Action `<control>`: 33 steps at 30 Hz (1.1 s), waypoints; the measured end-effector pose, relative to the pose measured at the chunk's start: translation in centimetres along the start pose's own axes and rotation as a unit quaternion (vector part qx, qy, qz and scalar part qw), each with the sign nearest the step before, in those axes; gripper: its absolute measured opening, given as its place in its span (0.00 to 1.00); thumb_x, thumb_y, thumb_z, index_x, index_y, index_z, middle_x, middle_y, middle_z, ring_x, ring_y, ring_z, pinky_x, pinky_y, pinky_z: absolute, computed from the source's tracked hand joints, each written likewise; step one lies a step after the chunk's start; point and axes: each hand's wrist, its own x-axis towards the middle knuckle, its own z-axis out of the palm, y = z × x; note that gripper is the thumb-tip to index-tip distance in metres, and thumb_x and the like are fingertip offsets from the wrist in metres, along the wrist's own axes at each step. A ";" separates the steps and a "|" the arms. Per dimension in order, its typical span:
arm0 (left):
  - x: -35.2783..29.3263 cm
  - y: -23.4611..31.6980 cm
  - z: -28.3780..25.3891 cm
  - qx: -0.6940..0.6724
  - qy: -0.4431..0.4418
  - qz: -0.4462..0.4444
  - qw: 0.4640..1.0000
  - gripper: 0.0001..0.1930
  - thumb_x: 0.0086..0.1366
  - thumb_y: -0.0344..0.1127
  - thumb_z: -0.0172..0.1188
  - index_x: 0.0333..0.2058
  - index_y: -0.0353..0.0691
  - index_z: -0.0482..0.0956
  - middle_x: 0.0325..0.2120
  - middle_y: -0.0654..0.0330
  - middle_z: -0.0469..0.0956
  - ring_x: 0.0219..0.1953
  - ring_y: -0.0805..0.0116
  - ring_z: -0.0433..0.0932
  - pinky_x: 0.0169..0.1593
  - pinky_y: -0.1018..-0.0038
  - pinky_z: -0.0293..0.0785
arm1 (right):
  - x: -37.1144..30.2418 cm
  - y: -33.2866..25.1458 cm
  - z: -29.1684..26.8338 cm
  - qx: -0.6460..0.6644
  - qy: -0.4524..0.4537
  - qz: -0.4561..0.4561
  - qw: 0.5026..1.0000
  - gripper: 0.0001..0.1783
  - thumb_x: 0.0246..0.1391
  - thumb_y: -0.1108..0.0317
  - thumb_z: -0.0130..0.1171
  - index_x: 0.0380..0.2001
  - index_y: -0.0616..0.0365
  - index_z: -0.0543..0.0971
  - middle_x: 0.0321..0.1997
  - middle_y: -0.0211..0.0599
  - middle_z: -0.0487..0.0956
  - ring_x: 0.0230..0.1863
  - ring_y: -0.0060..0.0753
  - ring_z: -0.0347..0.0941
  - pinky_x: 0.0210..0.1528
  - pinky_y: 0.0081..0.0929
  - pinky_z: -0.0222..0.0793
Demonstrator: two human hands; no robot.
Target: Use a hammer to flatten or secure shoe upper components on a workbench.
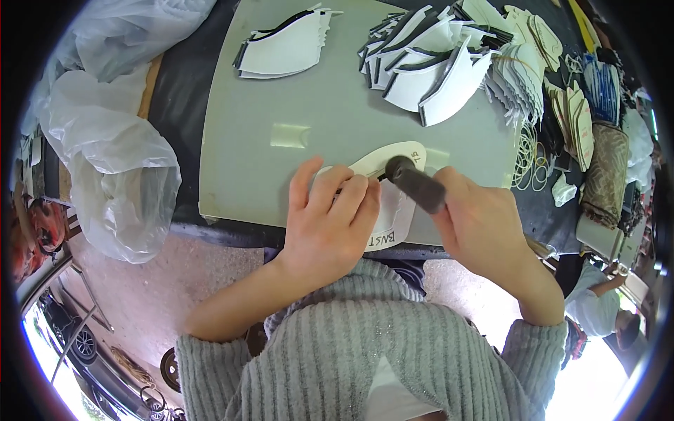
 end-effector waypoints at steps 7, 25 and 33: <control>0.4 -0.8 -1.5 -0.159 -0.029 -0.148 0.976 0.14 0.46 0.27 0.68 0.36 0.37 0.82 0.35 0.61 0.75 0.42 0.60 0.75 0.54 0.57 0.67 | -0.1 0.5 1.0 -0.004 0.001 0.017 1.000 0.14 0.56 0.63 0.61 0.30 0.59 0.67 0.18 0.37 0.73 0.18 0.43 0.74 0.18 0.36 0.67; -0.8 -1.0 -0.6 -0.009 0.015 0.042 0.999 0.14 0.44 0.29 0.62 0.33 0.35 0.82 0.36 0.60 0.75 0.46 0.60 0.74 0.57 0.52 0.64 | -0.3 -0.5 0.5 0.090 0.082 -0.027 0.992 0.15 0.59 0.60 0.58 0.30 0.59 0.68 0.20 0.38 0.74 0.18 0.44 0.74 0.19 0.37 0.66; 0.2 -1.9 -1.8 -0.111 -0.021 -0.033 0.993 0.12 0.46 0.25 0.66 0.32 0.39 0.82 0.34 0.63 0.75 0.45 0.58 0.75 0.55 0.55 0.66 | -0.4 0.0 1.0 0.010 -0.025 0.009 1.000 0.16 0.57 0.59 0.60 0.31 0.59 0.68 0.20 0.40 0.74 0.19 0.45 0.74 0.20 0.38 0.67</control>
